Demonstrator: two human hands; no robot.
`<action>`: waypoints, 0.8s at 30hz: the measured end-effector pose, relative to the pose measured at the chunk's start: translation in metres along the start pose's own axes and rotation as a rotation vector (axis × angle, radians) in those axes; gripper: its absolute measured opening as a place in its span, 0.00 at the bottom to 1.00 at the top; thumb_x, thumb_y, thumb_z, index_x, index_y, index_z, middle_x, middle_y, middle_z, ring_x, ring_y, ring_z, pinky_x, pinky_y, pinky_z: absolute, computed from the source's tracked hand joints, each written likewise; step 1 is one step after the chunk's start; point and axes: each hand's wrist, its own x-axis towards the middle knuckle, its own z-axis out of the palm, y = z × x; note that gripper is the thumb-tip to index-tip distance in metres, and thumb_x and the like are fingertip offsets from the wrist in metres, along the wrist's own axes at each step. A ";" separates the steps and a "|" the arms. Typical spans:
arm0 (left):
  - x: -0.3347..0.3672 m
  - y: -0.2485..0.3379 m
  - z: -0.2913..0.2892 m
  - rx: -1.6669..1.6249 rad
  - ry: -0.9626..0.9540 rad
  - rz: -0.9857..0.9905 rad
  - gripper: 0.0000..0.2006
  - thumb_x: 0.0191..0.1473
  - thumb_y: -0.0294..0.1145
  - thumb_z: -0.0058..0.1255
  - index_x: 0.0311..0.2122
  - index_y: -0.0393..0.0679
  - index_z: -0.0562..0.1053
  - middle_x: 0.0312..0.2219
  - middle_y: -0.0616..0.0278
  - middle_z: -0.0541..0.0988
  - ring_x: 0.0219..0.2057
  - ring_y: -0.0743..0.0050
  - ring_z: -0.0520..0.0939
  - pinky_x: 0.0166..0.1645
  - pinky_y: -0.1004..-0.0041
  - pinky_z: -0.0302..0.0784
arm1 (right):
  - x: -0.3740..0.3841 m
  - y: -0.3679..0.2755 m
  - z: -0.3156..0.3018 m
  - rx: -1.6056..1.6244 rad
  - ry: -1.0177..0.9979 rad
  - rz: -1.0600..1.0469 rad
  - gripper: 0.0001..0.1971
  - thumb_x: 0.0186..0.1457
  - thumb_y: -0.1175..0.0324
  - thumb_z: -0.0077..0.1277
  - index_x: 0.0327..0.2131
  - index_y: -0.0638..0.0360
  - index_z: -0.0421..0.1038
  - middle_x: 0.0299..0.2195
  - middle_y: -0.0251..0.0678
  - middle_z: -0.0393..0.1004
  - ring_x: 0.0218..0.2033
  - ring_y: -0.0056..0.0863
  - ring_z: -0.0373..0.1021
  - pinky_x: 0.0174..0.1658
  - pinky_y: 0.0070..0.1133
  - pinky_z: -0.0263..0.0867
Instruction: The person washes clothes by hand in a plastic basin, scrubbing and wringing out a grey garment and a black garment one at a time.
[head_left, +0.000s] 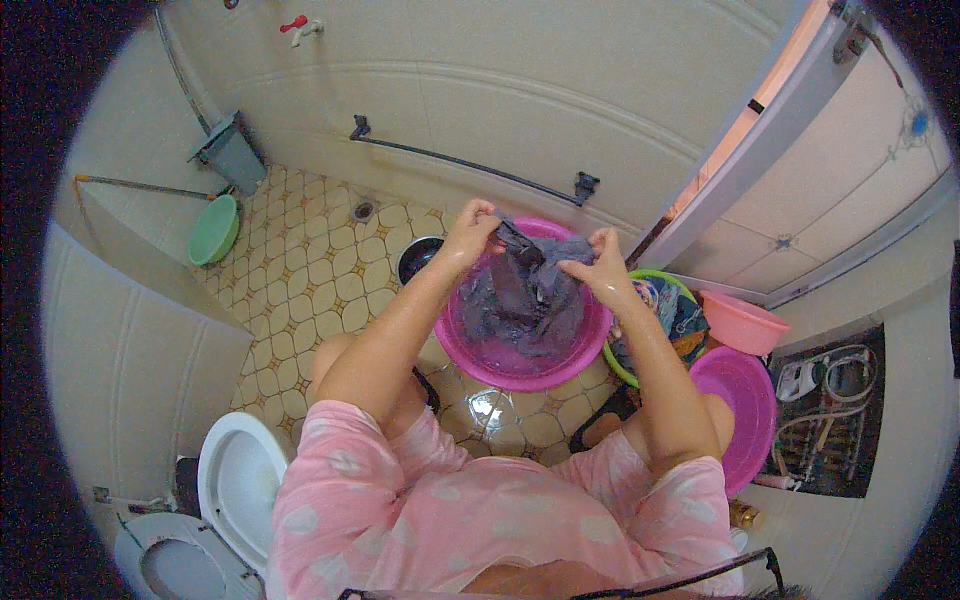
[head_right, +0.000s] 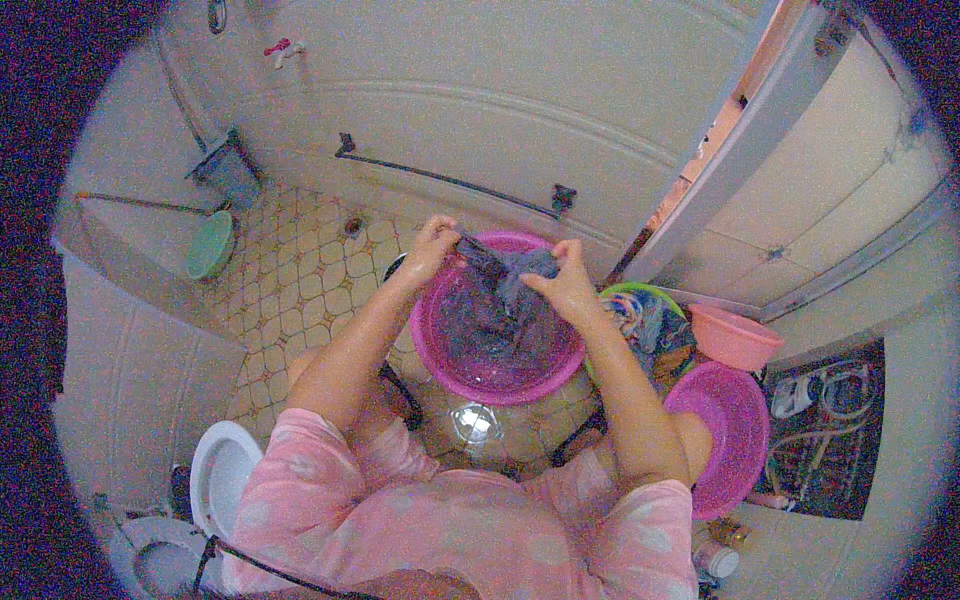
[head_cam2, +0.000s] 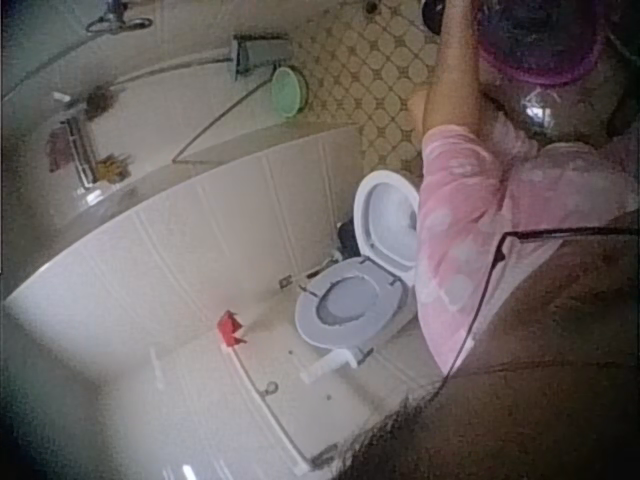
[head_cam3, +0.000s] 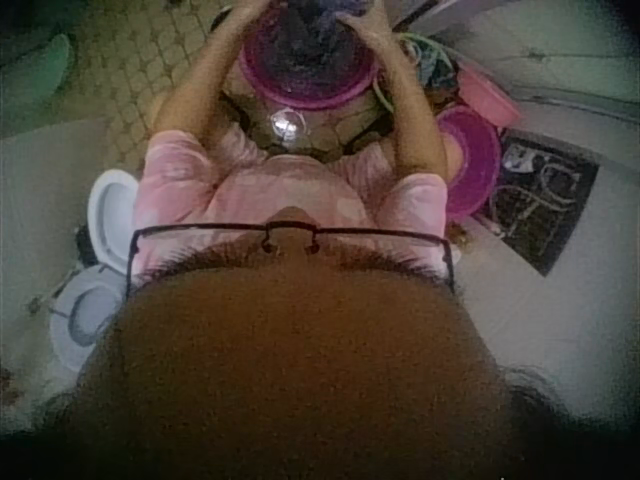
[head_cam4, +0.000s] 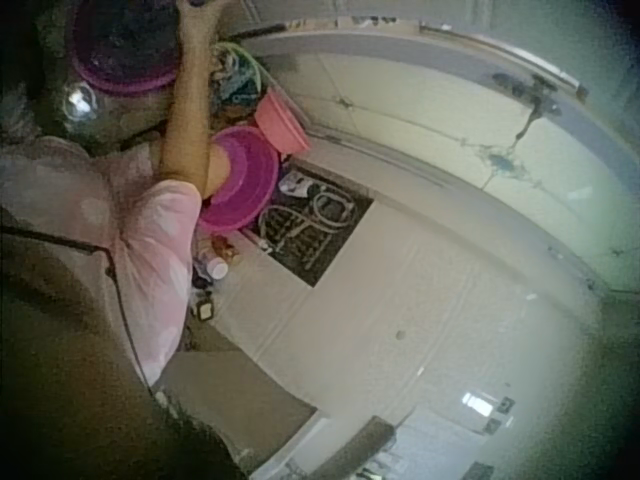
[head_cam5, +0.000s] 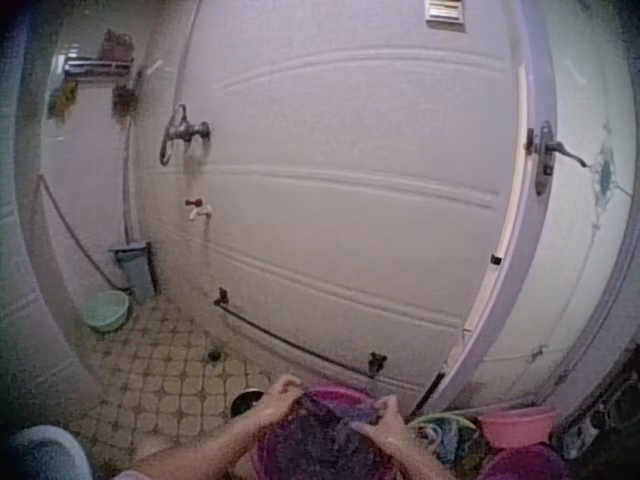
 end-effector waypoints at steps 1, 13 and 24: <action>0.000 -0.001 0.001 0.000 0.006 0.001 0.09 0.48 0.33 0.43 0.36 0.44 0.64 0.25 0.66 0.69 0.24 0.80 0.70 0.27 0.76 0.66 | -0.006 -0.013 0.008 0.125 -0.118 0.032 0.38 0.34 0.67 0.60 0.49 0.58 0.48 0.38 0.46 0.66 0.39 0.31 0.65 0.42 0.23 0.61; -0.011 -0.014 0.024 0.497 -0.190 0.328 0.11 0.43 0.31 0.50 0.33 0.40 0.67 0.23 0.66 0.70 0.27 0.79 0.70 0.33 0.77 0.66 | -0.001 0.001 0.021 -0.173 -0.098 -0.122 0.26 0.36 0.60 0.55 0.40 0.63 0.64 0.40 0.46 0.65 0.43 0.39 0.62 0.49 0.27 0.55; -0.011 0.004 0.011 0.494 -0.157 0.320 0.09 0.45 0.27 0.45 0.35 0.40 0.71 0.28 0.64 0.73 0.30 0.78 0.72 0.37 0.77 0.67 | -0.015 -0.018 0.016 -0.145 -0.169 -0.165 0.19 0.35 0.69 0.56 0.36 0.59 0.65 0.33 0.42 0.66 0.36 0.34 0.65 0.42 0.27 0.60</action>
